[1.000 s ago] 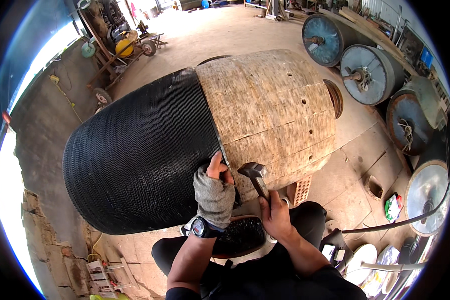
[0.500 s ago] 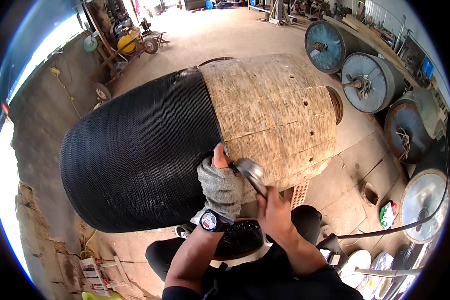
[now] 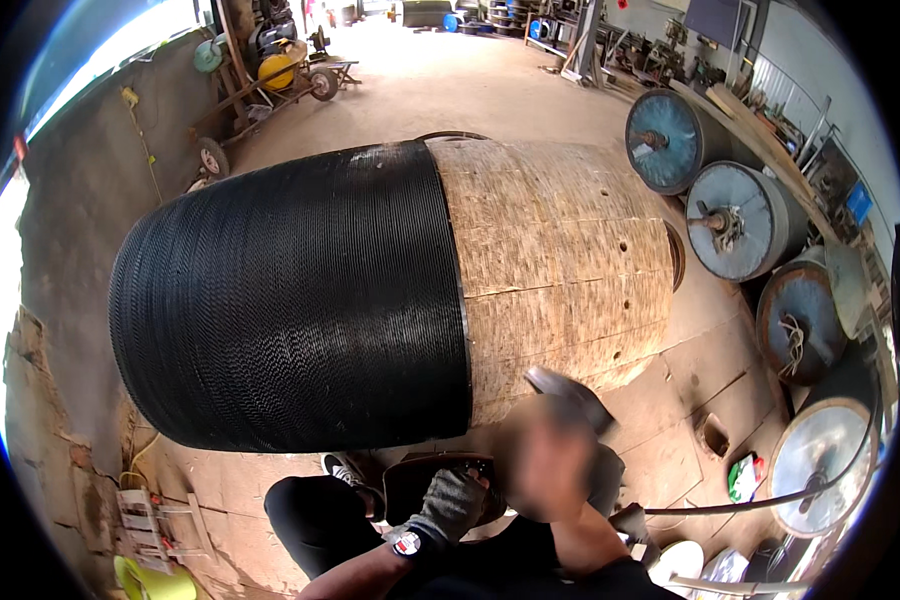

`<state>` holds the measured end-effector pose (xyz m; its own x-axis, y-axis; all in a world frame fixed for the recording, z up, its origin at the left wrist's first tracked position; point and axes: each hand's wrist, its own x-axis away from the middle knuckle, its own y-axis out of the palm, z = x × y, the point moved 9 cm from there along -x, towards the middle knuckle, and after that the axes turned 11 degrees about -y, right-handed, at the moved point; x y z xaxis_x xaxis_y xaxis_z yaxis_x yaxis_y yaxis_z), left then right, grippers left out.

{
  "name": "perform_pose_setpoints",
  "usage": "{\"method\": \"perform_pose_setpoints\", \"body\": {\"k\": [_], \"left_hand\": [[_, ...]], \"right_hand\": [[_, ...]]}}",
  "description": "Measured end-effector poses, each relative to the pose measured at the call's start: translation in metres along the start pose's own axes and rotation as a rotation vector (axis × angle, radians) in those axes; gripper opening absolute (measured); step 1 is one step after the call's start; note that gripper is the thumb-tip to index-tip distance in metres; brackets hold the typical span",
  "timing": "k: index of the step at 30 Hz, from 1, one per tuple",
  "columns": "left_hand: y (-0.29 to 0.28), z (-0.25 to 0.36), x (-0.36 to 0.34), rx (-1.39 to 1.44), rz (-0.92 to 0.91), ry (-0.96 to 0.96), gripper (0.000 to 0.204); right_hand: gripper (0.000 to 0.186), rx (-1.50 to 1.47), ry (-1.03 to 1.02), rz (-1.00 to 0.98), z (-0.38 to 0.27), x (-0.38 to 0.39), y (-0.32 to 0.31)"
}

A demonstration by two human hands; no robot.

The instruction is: The person uses a hammer to tap a black mesh material onto a large cylindrical wooden object. Later, the person sits on the floor and works on a bicycle wheel, adjusting the spokes and a chain-like component.

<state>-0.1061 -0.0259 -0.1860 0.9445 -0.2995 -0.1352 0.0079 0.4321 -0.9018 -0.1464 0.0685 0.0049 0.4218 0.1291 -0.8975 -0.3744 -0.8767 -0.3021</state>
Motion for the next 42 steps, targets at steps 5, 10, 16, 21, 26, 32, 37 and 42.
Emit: {"method": "perform_pose_setpoints", "body": {"k": [5,10,16,21,26,32,37,42], "left_hand": [[0.012,-0.001,0.005,-0.155,-0.063,-0.027,0.019],[0.021,0.006,-0.006,-0.172,0.070,0.012,0.021],[0.017,0.003,0.006,-0.041,0.090,-0.006,0.022],[0.022,0.002,-0.005,-0.014,0.138,-0.019,0.024],[-0.001,0.001,-0.003,0.169,0.030,-0.017,0.021],[-0.047,0.006,-0.006,0.146,0.096,-0.123,0.008],[-0.137,-0.008,-0.018,0.170,0.440,-0.047,0.023],[-0.240,-0.045,-0.042,-0.080,0.815,0.068,0.040]], "right_hand": [[0.025,0.436,0.471,-0.713,0.023,0.026,0.049],[0.017,0.264,-0.001,-0.093,0.011,0.046,-0.002],[0.019,0.378,0.483,-0.655,0.042,0.057,0.038],[0.038,-0.078,0.127,0.129,0.022,0.054,-0.004],[0.033,0.311,0.569,-0.646,0.049,0.081,0.041],[0.021,0.280,0.300,-0.425,0.036,0.053,0.040],[0.024,0.440,0.102,-0.469,0.011,0.032,0.035],[0.032,0.211,0.040,-0.293,0.007,0.011,0.029]]}}
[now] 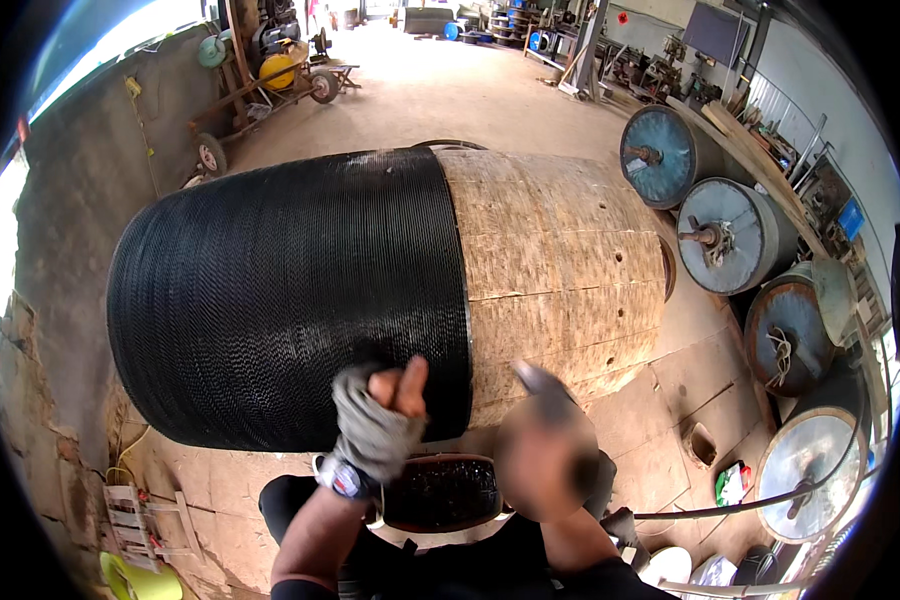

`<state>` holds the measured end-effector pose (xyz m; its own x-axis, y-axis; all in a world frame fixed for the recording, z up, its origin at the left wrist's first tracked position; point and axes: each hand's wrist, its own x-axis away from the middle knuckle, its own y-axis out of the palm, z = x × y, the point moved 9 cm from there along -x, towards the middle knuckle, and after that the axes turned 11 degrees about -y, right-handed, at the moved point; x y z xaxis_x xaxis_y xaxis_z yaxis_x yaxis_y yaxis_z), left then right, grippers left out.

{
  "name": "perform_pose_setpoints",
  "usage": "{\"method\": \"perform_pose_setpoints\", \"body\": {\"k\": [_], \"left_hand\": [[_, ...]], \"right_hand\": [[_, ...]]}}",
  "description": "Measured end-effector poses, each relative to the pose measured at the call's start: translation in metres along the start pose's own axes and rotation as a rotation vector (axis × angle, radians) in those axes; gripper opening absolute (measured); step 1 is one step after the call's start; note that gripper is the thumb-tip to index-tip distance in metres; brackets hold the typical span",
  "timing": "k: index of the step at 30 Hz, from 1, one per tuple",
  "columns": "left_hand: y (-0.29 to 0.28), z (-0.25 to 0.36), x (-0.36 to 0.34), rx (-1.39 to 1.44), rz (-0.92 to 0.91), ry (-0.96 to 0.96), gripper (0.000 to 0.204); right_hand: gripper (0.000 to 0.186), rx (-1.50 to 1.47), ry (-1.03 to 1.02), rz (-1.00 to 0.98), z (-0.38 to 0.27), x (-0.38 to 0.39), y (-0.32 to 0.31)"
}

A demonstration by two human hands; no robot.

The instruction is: The person uses a hammer to tap a black mesh material onto a large cylindrical wooden object. Later, the person sits on the floor and works on a bicycle wheel, adjusting the spokes and a chain-like component.

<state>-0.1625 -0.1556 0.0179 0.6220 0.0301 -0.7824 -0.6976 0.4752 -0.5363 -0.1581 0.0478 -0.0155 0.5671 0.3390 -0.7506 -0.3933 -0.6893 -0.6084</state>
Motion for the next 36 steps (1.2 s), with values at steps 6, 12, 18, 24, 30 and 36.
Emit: {"method": "perform_pose_setpoints", "body": {"k": [6,12,18,24,30,36], "left_hand": [[0.014,-0.052,-0.024,-0.210,0.157,0.048,0.050],[0.012,-0.050,-0.023,-0.227,0.151,-0.001,0.041],[0.016,-0.054,-0.028,-0.207,0.090,-0.013,0.048],[0.018,-0.054,-0.032,-0.206,0.117,-0.028,0.049],[0.017,-0.050,-0.037,-0.274,0.152,-0.014,0.047],[0.020,0.005,-0.018,-0.060,0.094,0.016,0.047]], "right_hand": [[0.015,-0.102,0.192,0.103,0.014,0.028,-0.002],[0.023,0.163,0.292,-0.202,0.033,0.016,0.029],[0.024,-0.046,0.293,-0.003,0.020,0.018,0.014],[0.013,-0.163,0.318,0.064,0.020,0.010,-0.007],[0.019,0.137,0.283,-0.073,0.040,0.018,0.020],[0.022,-0.106,0.517,-0.056,0.051,0.081,0.020]]}}
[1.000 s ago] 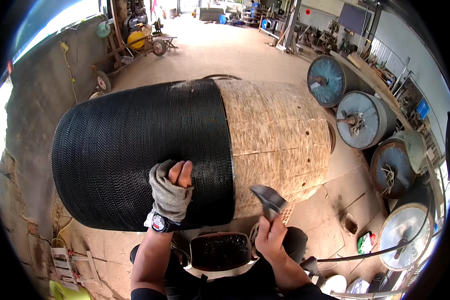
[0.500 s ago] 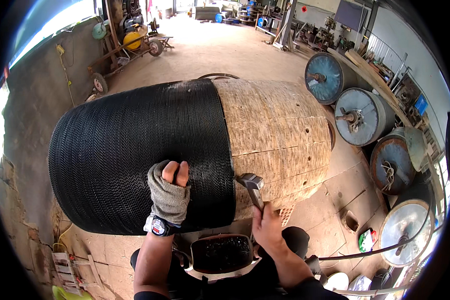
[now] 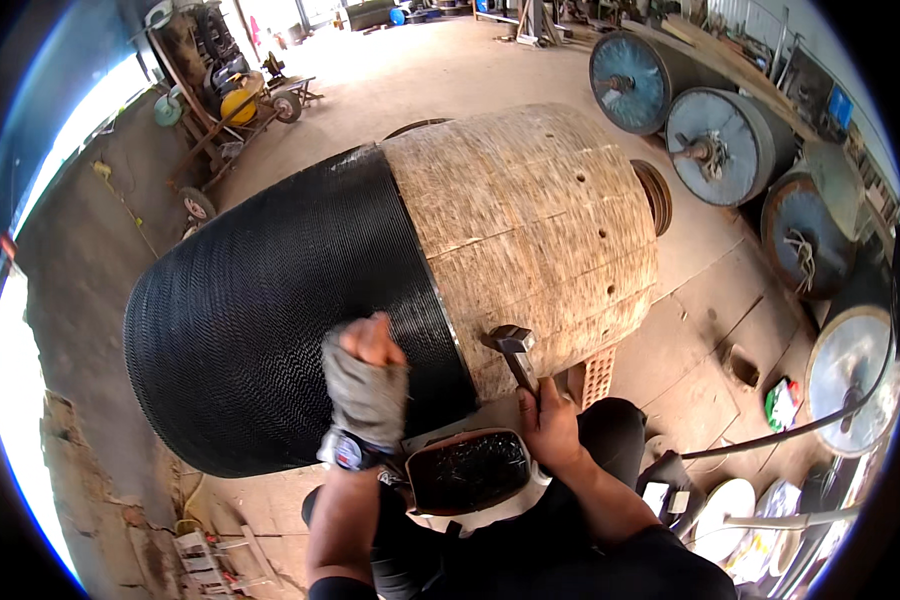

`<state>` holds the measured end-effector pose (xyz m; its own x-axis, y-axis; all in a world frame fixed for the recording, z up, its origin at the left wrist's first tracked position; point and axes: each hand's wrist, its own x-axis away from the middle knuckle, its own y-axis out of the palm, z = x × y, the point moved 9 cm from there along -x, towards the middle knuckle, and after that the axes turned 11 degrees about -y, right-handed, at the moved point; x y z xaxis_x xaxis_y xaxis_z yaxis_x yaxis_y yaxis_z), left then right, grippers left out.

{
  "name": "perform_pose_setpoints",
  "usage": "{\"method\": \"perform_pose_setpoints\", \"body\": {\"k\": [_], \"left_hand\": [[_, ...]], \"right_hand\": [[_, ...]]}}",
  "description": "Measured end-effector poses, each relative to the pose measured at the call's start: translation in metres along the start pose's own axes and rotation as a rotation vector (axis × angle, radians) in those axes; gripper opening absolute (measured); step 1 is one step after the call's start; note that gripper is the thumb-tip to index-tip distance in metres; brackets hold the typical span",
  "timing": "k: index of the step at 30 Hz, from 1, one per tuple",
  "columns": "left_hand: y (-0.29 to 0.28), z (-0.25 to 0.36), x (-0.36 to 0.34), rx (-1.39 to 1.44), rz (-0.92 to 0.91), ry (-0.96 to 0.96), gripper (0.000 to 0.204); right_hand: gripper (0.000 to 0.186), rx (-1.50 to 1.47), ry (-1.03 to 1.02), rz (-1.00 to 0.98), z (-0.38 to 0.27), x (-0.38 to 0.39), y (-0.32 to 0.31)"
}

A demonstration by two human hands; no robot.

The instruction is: The person uses a hammer to tap a black mesh material onto a large cylindrical wooden object. Later, the person sits on the floor and works on a bicycle wheel, adjusting the spokes and a chain-like component.

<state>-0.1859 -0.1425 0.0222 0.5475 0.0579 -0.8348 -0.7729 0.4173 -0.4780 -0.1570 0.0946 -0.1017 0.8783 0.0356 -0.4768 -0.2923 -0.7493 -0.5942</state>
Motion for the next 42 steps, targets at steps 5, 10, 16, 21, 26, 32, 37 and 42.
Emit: {"method": "perform_pose_setpoints", "body": {"k": [5,10,16,21,26,32,37,42], "left_hand": [[0.038,0.040,0.049,0.328,-0.170,-0.105,0.055],[0.050,0.036,0.048,0.390,-0.212,-0.214,0.059],[0.067,0.040,0.045,0.238,-0.199,-0.280,0.070],[0.068,0.043,0.044,0.250,-0.239,-0.316,0.078],[0.042,0.054,0.052,0.152,-0.228,-0.286,0.090],[0.051,0.078,0.133,0.192,-0.611,-0.139,0.031],[0.083,0.097,0.238,0.186,-0.967,-0.040,0.019],[0.106,0.103,0.274,0.114,-0.970,0.026,0.025]], "right_hand": [[0.023,-0.019,0.005,0.030,0.002,0.009,-0.008],[0.023,-0.016,-0.021,0.012,0.008,0.009,-0.011],[0.019,-0.052,-0.085,0.036,-0.016,0.001,-0.019],[0.018,0.077,-0.160,-0.051,-0.027,-0.007,-0.009],[0.021,-0.086,-0.240,0.172,-0.034,-0.003,-0.034],[0.018,-0.046,-0.168,-0.022,-0.023,-0.009,-0.012],[0.020,-0.329,-0.073,0.170,-0.007,0.013,-0.009],[0.022,-0.304,-0.003,0.052,0.003,0.019,0.012]]}}
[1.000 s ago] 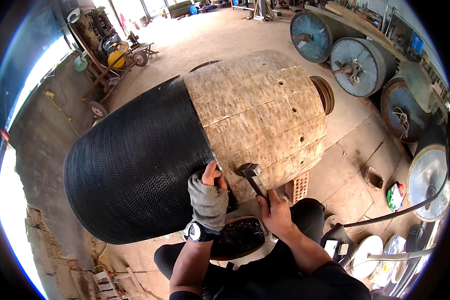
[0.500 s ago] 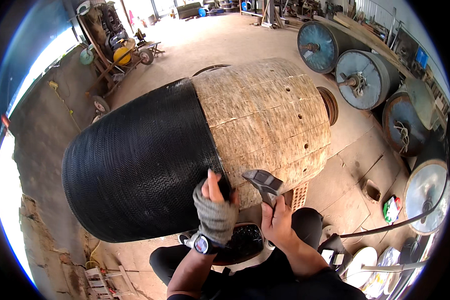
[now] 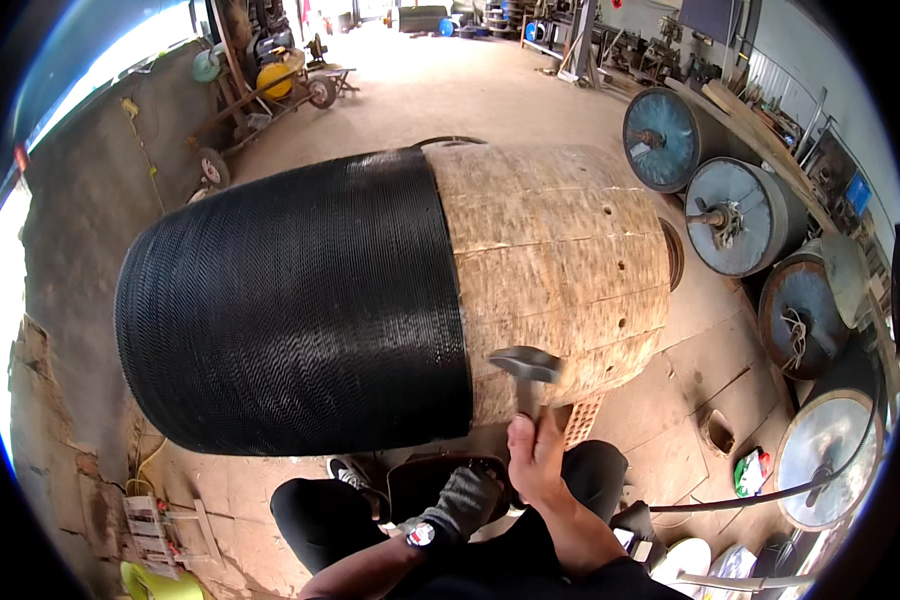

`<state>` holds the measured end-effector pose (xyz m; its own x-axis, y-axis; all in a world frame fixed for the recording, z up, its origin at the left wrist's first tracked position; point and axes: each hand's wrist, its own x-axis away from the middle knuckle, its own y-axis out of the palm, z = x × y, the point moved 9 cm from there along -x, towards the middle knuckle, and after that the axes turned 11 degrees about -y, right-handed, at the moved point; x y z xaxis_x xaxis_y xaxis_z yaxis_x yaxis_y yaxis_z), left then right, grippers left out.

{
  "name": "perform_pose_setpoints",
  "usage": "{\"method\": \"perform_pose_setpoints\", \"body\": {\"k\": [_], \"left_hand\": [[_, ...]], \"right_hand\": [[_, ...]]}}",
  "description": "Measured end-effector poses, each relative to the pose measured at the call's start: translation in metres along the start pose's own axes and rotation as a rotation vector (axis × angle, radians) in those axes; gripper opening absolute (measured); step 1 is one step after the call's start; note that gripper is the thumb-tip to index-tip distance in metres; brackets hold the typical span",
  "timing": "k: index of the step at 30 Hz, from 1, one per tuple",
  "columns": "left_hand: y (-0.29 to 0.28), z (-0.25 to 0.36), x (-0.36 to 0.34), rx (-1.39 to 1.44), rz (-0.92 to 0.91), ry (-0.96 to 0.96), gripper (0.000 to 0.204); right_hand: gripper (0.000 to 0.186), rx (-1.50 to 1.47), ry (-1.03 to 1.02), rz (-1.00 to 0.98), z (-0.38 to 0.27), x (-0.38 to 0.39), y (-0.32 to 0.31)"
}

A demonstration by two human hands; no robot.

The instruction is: The person uses a hammer to tap a black mesh material onto a large cylindrical wooden object. Later, the person sits on the floor and works on a bicycle wheel, adjusting the spokes and a chain-like component.

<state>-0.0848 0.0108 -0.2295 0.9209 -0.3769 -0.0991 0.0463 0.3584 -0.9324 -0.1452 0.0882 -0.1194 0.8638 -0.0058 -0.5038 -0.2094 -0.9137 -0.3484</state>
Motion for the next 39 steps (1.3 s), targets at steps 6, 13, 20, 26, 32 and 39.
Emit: {"method": "perform_pose_setpoints", "body": {"k": [6,13,20,26,32,39], "left_hand": [[-0.008,0.006,-0.009,0.072,0.054,0.019,0.026],[0.004,-0.007,0.003,0.176,-0.007,-0.095,0.025],[-0.022,-0.008,0.002,0.302,-0.013,-0.049,0.026],[-0.021,0.000,0.007,0.295,-0.142,0.024,0.027],[-0.066,-0.008,-0.006,0.144,0.063,-0.058,0.026],[-0.207,-0.074,-0.012,-0.032,0.678,0.063,0.055]], "right_hand": [[0.019,0.341,-0.138,-0.101,-0.006,-0.016,0.016],[0.012,-0.151,-0.447,0.318,-0.021,-0.004,-0.010],[0.017,-0.173,-0.165,0.227,0.001,0.001,-0.011],[0.013,0.310,-0.122,-0.073,-0.018,-0.010,0.010],[0.019,-0.021,-0.411,0.222,-0.042,-0.010,-0.017],[0.016,0.270,-0.362,0.061,-0.040,0.002,-0.015]]}}
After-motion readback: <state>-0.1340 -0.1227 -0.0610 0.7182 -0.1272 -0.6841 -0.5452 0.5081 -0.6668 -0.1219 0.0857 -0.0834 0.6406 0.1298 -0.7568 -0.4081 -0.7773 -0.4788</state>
